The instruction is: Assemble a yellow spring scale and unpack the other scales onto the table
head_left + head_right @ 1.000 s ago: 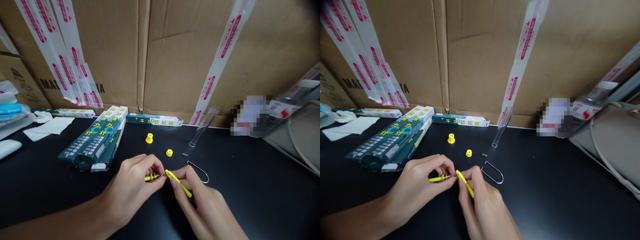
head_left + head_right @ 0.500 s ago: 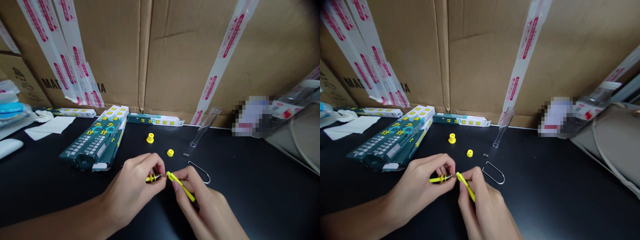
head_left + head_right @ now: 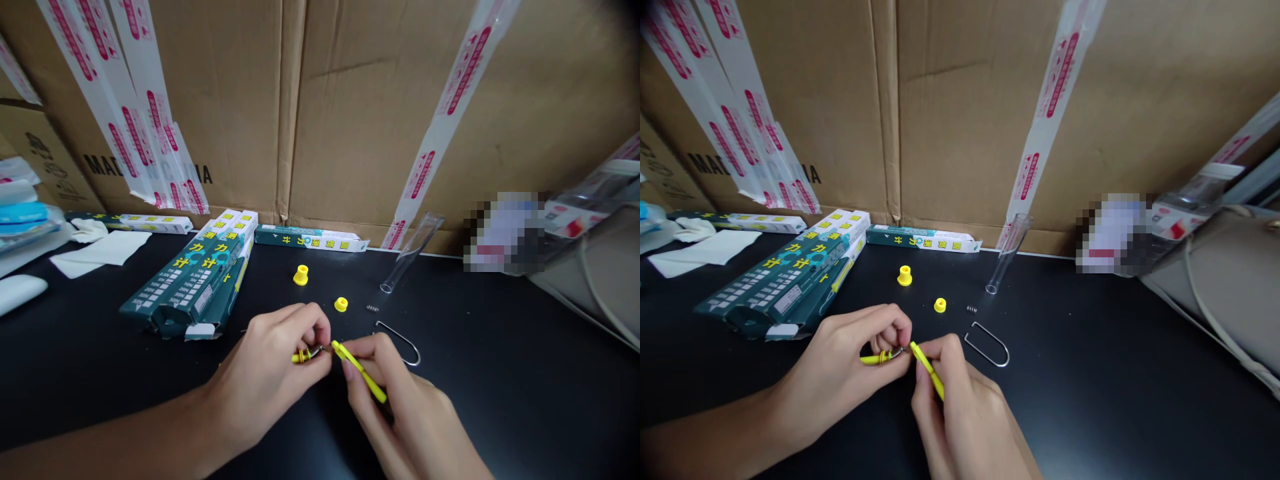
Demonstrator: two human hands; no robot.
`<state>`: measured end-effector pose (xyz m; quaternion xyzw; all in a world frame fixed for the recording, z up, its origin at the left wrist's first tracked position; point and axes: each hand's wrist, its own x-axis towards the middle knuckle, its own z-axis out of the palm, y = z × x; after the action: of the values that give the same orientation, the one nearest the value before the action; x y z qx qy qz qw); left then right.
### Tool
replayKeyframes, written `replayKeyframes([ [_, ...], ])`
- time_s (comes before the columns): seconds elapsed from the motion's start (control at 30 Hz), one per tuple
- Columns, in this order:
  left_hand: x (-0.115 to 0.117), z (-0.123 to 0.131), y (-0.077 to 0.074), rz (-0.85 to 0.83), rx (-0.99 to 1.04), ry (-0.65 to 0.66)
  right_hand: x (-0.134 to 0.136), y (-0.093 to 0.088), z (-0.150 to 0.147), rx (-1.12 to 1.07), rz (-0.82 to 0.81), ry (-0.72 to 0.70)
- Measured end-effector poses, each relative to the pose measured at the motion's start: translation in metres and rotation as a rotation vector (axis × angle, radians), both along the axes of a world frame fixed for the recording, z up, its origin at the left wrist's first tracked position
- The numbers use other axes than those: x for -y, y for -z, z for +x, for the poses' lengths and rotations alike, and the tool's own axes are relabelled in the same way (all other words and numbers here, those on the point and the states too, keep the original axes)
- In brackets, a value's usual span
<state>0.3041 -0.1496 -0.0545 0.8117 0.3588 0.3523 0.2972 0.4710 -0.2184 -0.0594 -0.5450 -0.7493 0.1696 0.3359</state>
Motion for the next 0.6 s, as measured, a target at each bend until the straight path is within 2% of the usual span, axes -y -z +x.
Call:
replayKeyframes([
  [0.2,0.0000,0.0003,-0.0017,-0.019,0.029,0.018,-0.0007,-0.0095,0.0012,-0.051,-0.069,-0.003],
  [0.6,-0.0022,0.0013,-0.0028,-0.127,0.063,0.010,-0.0021,-0.0093,0.0006,-0.092,-0.169,-0.027],
])
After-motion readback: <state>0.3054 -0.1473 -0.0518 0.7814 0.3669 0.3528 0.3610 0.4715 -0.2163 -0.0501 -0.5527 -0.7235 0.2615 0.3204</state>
